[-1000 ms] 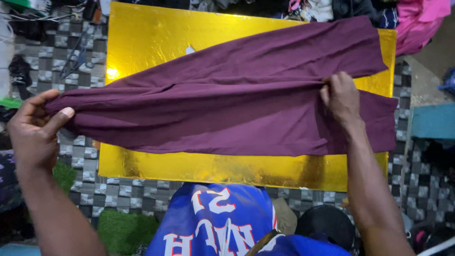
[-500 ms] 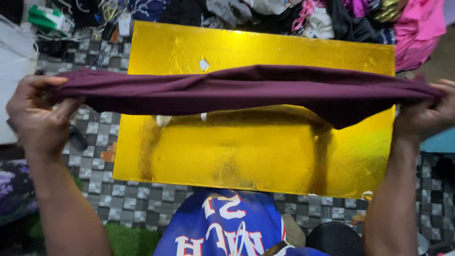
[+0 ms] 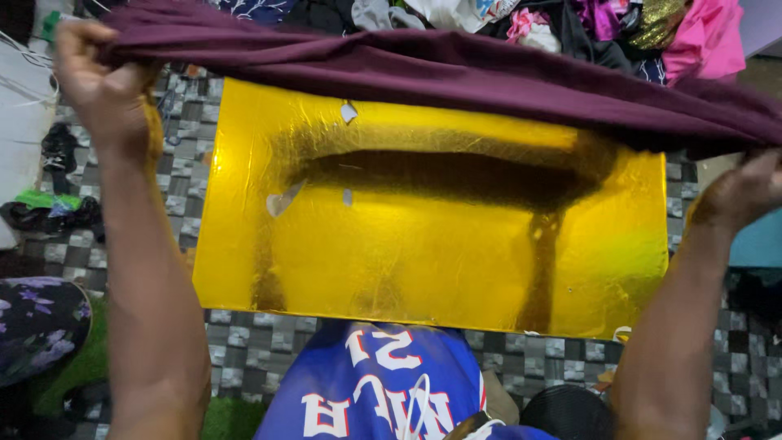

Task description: The person picks up trousers from a pile, spreads them on a surface, folds them into a rectangle, and places them in a closet before repeating the process with a shirt and other items.

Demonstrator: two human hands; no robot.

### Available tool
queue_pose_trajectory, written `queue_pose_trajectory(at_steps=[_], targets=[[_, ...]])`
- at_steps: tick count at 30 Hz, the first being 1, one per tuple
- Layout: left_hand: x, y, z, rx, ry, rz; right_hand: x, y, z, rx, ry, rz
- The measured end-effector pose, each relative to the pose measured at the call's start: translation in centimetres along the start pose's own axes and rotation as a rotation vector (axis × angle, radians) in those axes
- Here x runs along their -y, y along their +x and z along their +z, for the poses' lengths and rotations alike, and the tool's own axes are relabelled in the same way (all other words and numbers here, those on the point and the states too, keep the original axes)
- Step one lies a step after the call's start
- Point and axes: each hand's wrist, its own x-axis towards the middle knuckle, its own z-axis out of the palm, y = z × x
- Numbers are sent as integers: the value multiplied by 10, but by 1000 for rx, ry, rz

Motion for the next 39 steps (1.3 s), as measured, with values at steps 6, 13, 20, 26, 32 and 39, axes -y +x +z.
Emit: queue_pose_trajectory(at_steps=[6,13,20,26,32,39], targets=[[47,-72,-35,-222,101,-158,-1,-60,-38,178,-425,-489],[94,-168,-63,-22,1021,-198,-111,-145,-84,-91,-239,217],[99,-184,-76,-191,464,-515,-118,-140,-96,-263,128,386],[56,-166,-49,-354,-44,-752,-164,-146,-133,-321,-405,211],[42,-125,-29,-191,223,-917,-170,-151,-142,-498,-177,341],[66,-140,-61,-103,241,-706,-124,-180,-156,-485,-137,415]])
